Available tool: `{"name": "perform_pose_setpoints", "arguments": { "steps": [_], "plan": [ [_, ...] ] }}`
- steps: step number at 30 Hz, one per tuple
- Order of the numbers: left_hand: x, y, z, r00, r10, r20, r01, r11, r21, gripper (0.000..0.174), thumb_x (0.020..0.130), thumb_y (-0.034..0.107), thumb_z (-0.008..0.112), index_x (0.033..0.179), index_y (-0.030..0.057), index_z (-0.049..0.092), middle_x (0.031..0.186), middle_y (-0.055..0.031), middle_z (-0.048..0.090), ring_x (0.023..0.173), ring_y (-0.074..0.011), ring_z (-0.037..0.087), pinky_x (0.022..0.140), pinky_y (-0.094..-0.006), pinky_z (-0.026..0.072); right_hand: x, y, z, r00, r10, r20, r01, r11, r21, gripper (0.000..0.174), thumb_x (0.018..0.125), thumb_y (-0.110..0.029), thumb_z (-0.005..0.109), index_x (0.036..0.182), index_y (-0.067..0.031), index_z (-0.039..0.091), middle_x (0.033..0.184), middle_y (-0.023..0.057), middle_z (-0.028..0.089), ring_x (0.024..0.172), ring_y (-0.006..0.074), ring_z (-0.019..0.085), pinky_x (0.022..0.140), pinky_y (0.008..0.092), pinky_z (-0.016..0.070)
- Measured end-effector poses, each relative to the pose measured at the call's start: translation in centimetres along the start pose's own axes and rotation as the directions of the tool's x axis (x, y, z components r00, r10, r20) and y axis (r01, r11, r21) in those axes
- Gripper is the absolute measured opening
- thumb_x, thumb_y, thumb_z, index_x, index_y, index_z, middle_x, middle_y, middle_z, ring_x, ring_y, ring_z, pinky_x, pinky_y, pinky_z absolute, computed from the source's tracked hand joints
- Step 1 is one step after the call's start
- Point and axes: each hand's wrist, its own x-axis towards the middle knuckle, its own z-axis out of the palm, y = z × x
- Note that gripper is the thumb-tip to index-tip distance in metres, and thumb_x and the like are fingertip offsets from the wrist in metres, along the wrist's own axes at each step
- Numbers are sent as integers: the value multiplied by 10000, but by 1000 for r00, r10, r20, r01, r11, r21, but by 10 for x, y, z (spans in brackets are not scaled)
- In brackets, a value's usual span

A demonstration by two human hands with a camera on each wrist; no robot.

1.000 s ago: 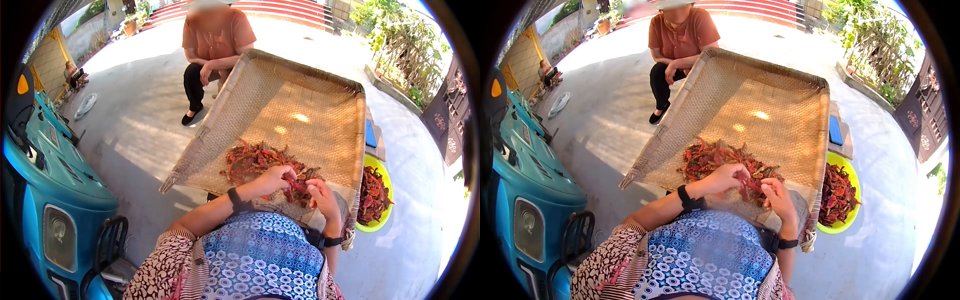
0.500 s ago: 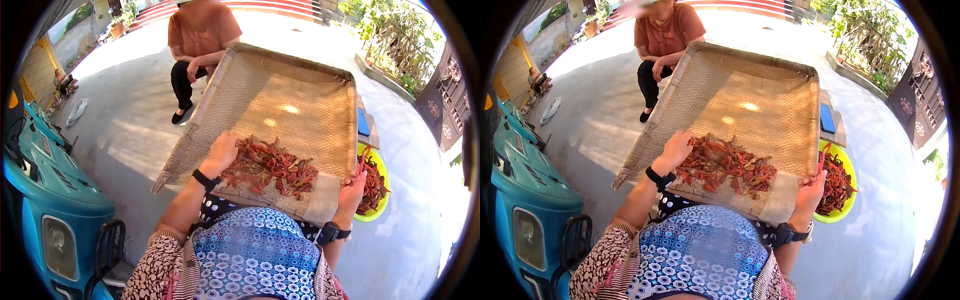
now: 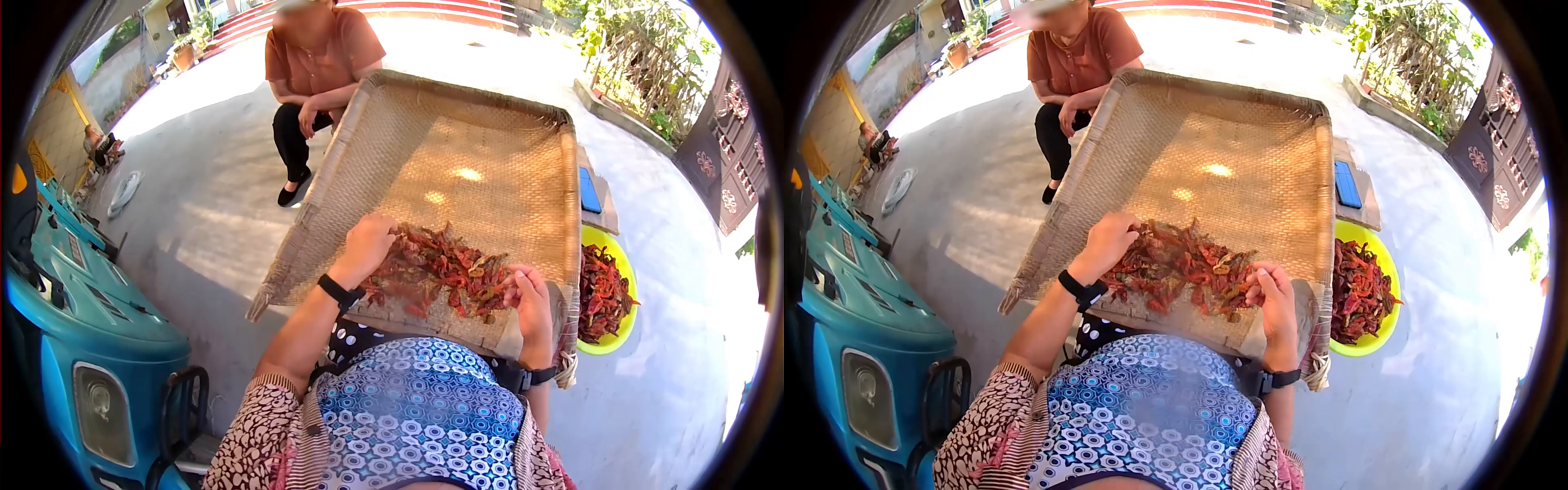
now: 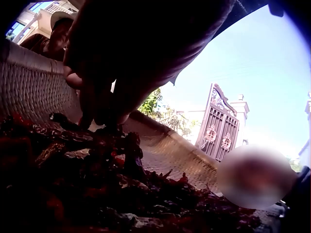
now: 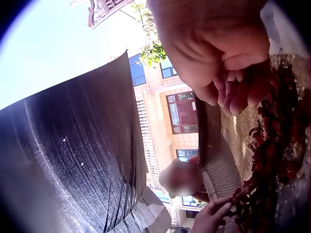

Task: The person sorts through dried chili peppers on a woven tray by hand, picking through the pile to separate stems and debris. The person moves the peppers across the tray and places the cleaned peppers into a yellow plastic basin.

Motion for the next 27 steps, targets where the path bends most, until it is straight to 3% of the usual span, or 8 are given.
{"name": "perform_pose_setpoints", "arguments": {
  "steps": [5,9,13,17,20,24,25,27],
  "plan": [
    [-9,45,-29,993,-21,120,61,938,-342,152,837,65,657,985,37,639,944,-85,625,840,-224,604,757,-343,488,-5,-12,25,986,74,147,-45,981,-190,184,971,-206,549,1088,-71,594,882,13,628,681,61,570,607,212,477],
    [-9,66,-20,959,19,284,149,818,-556,170,869,55,639,1034,19,633,982,-62,624,855,-147,601,762,-291,486,2,-3,37,959,88,271,-38,982,-188,228,967,-201,565,1152,-68,552,880,11,615,681,54,565,601,201,453],
    [-12,84,-6,909,99,404,216,717,-662,155,876,49,638,1027,16,636,979,-54,622,901,-138,607,795,-284,493,3,-2,51,961,33,276,13,987,-161,263,961,-202,578,1175,-55,530,901,13,608,670,59,550,594,207,450],
    [-17,88,3,857,115,502,315,655,-687,272,889,45,621,1158,33,584,1011,-60,620,929,-149,605,821,-292,497,9,14,42,983,20,184,22,974,-224,203,960,-194,581,1093,-41,571,849,17,623,652,66,553,599,209,462],
    [-18,81,8,852,91,516,358,618,-700,320,893,50,613,1205,20,547,1074,-81,617,997,-156,598,848,-296,494,4,0,28,996,35,84,-23,989,-145,157,961,-177,574,1049,-48,591,837,20,629,644,76,563,599,216,473],
    [-20,79,-2,834,51,549,421,583,-694,301,897,63,609,1184,2,546,1112,-86,616,1034,-155,595,869,-296,491,11,-9,-31,963,-144,-229,187,966,177,170,969,-208,567,1062,-69,598,850,7,624,633,87,543,589,245,475],
    [-20,77,-1,838,40,545,420,591,-689,298,895,59,610,1181,4,547,1111,-84,616,1032,-154,595,869,-297,492,5,-20,-34,918,-119,-378,282,866,413,213,965,-250,576,1104,-89,587,853,-7,619,655,87,537,590,241,462],
    [-21,76,3,843,19,538,420,602,-680,292,891,52,610,1173,9,548,1109,-81,617,1030,-153,597,871,-299,494,2,-27,-52,944,-155,-290,314,694,648,244,963,-280,578,1140,-111,571,871,-11,623,666,88,533,599,237,455]
  ]
}}
